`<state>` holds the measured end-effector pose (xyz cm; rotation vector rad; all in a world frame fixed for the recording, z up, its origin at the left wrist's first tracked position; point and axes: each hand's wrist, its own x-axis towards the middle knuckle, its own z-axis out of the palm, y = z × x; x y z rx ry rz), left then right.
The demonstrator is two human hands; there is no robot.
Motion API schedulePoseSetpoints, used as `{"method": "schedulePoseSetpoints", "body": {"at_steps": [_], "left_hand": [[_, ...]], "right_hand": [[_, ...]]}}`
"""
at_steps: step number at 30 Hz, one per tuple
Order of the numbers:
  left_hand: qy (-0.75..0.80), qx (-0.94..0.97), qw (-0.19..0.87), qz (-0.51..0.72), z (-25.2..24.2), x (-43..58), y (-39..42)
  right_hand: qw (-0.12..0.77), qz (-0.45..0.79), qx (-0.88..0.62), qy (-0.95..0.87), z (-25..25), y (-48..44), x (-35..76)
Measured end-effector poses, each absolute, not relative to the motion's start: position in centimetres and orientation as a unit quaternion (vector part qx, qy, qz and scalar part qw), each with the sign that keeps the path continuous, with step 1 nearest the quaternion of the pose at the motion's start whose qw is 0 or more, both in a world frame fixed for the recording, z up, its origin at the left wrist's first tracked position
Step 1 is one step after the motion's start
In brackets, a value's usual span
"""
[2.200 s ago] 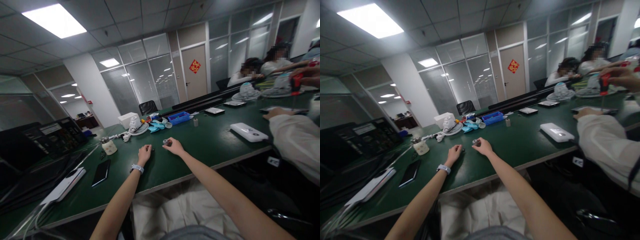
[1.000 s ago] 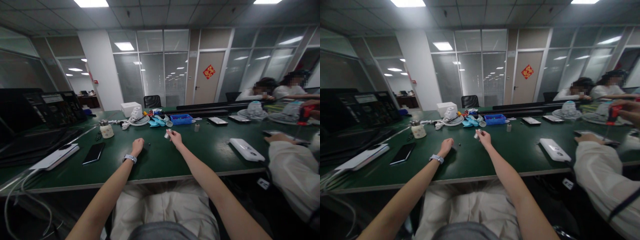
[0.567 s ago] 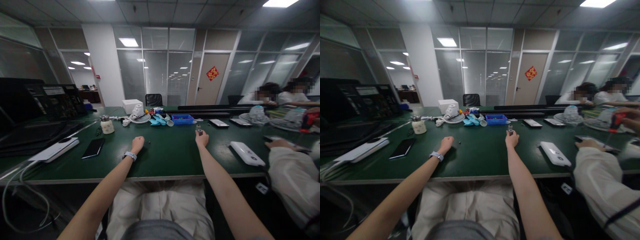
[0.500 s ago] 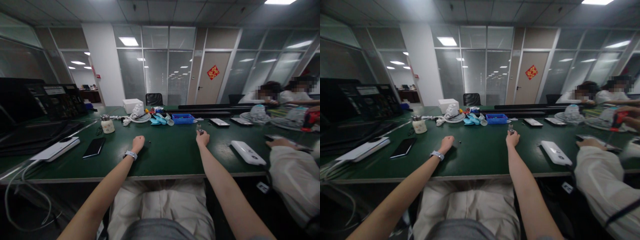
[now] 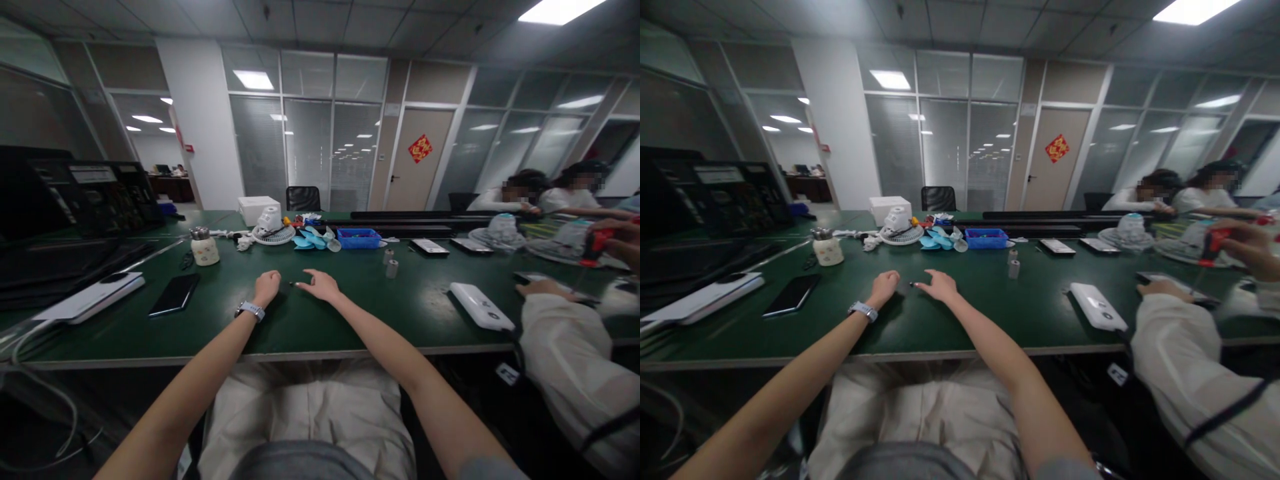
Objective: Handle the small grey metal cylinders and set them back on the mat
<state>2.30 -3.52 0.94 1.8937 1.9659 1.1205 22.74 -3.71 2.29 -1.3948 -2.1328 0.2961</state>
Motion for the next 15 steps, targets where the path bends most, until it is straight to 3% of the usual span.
{"method": "schedulePoseSetpoints", "body": {"at_steps": [3,8,15], "left_hand": [[0.669,0.631,0.095,0.381,0.9,2.3,-3.6],[0.662,0.633,0.106,0.388,1.0,2.4,-3.6],[0.657,0.629,0.120,0.397,1.0,2.3,-3.8]], "right_hand": [[0.243,0.126,-0.524,-0.806,1.5,-3.0,19.8],[0.255,0.133,-0.539,-0.792,1.7,-2.8,19.0],[0.417,-0.048,-0.618,-0.665,4.6,-2.5,29.3]]}}
